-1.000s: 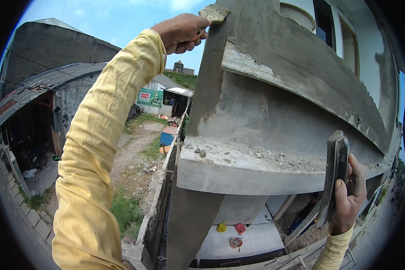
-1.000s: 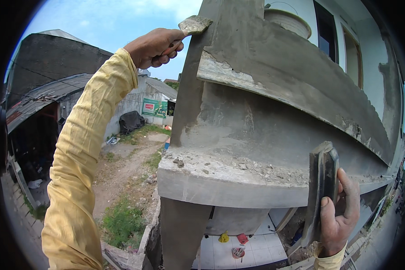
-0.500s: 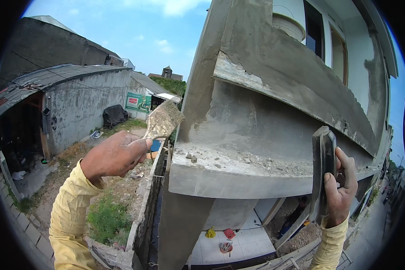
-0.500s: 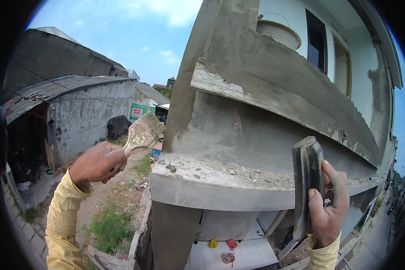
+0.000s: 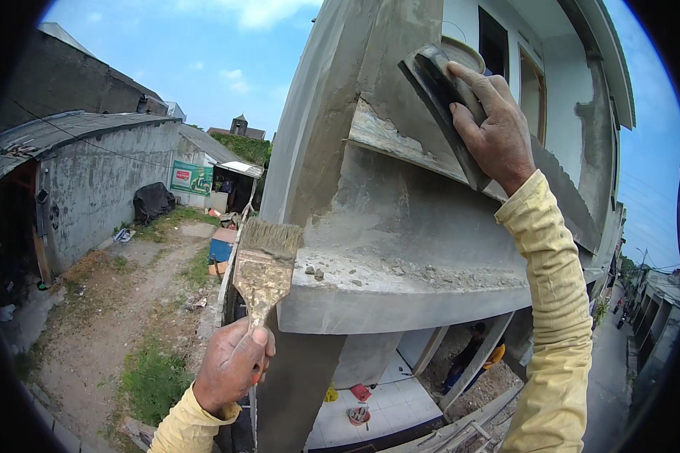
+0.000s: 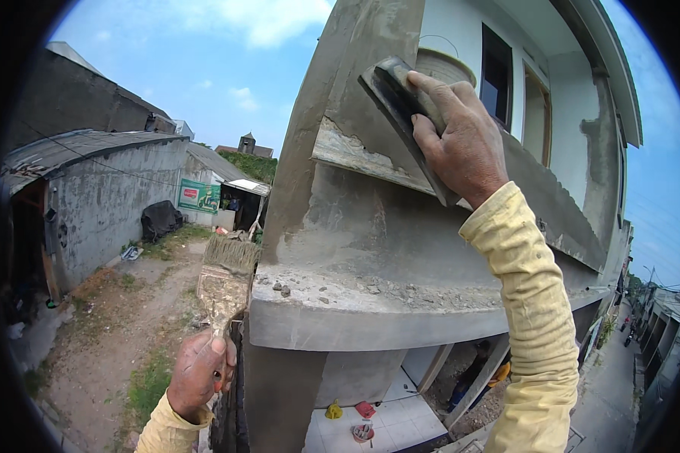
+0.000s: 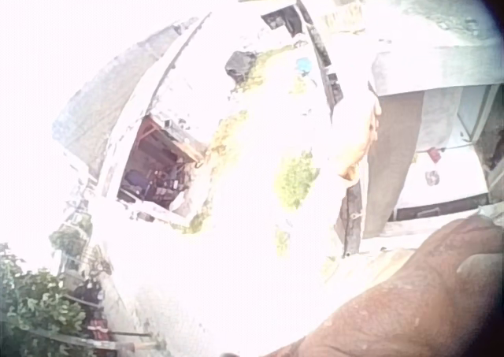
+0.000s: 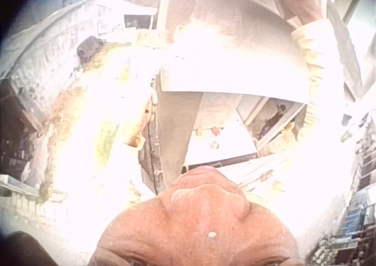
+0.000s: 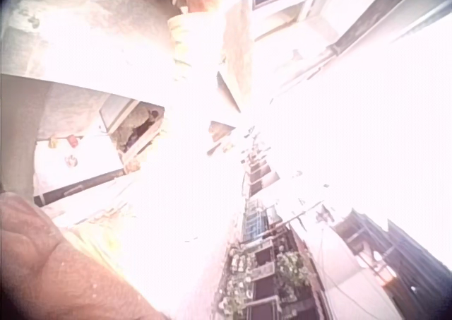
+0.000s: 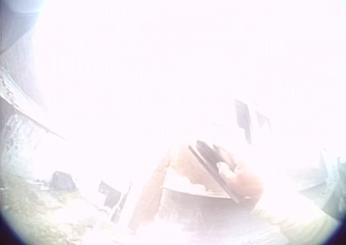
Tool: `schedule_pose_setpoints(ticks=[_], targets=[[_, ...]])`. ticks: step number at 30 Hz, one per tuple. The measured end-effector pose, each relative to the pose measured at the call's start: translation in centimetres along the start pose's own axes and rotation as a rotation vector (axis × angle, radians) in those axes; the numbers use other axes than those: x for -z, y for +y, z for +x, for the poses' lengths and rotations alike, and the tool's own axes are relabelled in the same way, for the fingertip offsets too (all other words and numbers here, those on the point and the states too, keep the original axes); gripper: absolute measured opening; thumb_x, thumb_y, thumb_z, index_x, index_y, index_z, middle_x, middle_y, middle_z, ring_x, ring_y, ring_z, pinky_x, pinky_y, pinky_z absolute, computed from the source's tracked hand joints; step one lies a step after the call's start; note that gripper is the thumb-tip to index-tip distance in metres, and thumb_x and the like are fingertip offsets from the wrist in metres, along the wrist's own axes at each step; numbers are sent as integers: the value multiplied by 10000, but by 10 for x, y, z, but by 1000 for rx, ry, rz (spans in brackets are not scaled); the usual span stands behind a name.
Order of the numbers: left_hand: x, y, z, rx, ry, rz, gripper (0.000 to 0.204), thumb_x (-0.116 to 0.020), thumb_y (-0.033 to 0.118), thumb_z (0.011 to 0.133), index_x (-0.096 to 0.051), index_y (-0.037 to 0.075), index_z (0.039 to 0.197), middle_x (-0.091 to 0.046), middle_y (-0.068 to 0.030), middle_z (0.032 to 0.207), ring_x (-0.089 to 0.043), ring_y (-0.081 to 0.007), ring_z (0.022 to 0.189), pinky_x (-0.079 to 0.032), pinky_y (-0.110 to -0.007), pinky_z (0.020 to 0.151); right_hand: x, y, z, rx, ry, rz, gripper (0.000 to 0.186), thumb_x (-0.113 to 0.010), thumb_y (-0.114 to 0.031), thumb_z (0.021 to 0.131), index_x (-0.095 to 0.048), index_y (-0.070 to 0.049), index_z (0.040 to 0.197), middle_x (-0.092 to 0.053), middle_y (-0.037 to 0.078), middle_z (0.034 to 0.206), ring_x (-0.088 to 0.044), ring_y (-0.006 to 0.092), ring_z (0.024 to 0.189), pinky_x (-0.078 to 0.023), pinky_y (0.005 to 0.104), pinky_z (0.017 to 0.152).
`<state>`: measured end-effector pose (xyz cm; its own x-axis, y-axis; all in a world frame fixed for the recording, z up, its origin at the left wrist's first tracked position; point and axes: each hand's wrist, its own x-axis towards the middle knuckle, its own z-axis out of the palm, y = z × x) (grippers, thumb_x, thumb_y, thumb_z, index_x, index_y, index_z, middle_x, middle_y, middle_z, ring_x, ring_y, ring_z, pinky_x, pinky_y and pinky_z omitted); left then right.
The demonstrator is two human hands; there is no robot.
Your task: The person smooths a concrete wall surface using a trowel and a brush. They repeatedly scrape and brush the wall to remove excess material and refine the texture. The person works on a vertical section of the wall, occasionally switching between the trowel and the brush.
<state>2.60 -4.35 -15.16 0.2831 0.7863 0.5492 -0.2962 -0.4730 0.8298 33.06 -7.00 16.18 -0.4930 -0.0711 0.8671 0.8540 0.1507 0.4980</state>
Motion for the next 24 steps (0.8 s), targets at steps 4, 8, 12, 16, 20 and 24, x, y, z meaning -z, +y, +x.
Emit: schedule_pose_setpoints(ticks=[4,8,12,16,20,24], targets=[[-14,-19,-7,63,-35,-135,447,-545,428,1055,-591,32,855,-479,15,582,-475,-68,518,-397,-241,513,-49,-7,22,-52,71,46,538,-689,-180,894,-611,-192,1425,-626,153,1132,-650,320,1031,-528,418,928],[-19,-32,-5,29,-118,-98,459,-550,437,1055,-602,21,868,-509,-3,602,-498,-79,527,-392,-245,512,-75,-14,43,-123,59,-21,533,-677,-170,886,-616,-195,1415,-619,158,1100,-645,320,1013,-522,418,928],[-2,-43,-16,47,-48,-102,466,-575,440,1041,-593,20,839,-512,-1,597,-490,-74,507,-389,-251,487,-71,-23,-10,-143,-5,111,549,-667,-179,872,-596,-216,1415,-603,141,1068,-652,354,972,-543,457,899],[29,-50,-26,48,25,-99,471,-595,443,1027,-578,21,818,-501,7,576,-467,-69,469,-382,-248,467,-24,-18,-85,-97,-185,18,572,-701,-93,821,-626,-179,1382,-591,119,1044,-648,322,951,-546,432,873],[27,-41,-13,-50,81,35,458,-617,428,1011,-578,30,786,-499,-21,553,-501,-133,448,-390,-290,460,9,1,-58,-105,-42,-65,510,-673,-72,846,-655,-158,1349,-603,124,1040,-641,307,955,-533,422,896],[5,-9,16,-391,-6,476,380,-672,346,960,-580,47,745,-538,-112,596,-543,-302,496,-424,-379,479,18,-7,32,148,-70,-291,442,-639,-105,895,-699,-205,1322,-623,91,1036,-613,271,992,-517,401,923]])
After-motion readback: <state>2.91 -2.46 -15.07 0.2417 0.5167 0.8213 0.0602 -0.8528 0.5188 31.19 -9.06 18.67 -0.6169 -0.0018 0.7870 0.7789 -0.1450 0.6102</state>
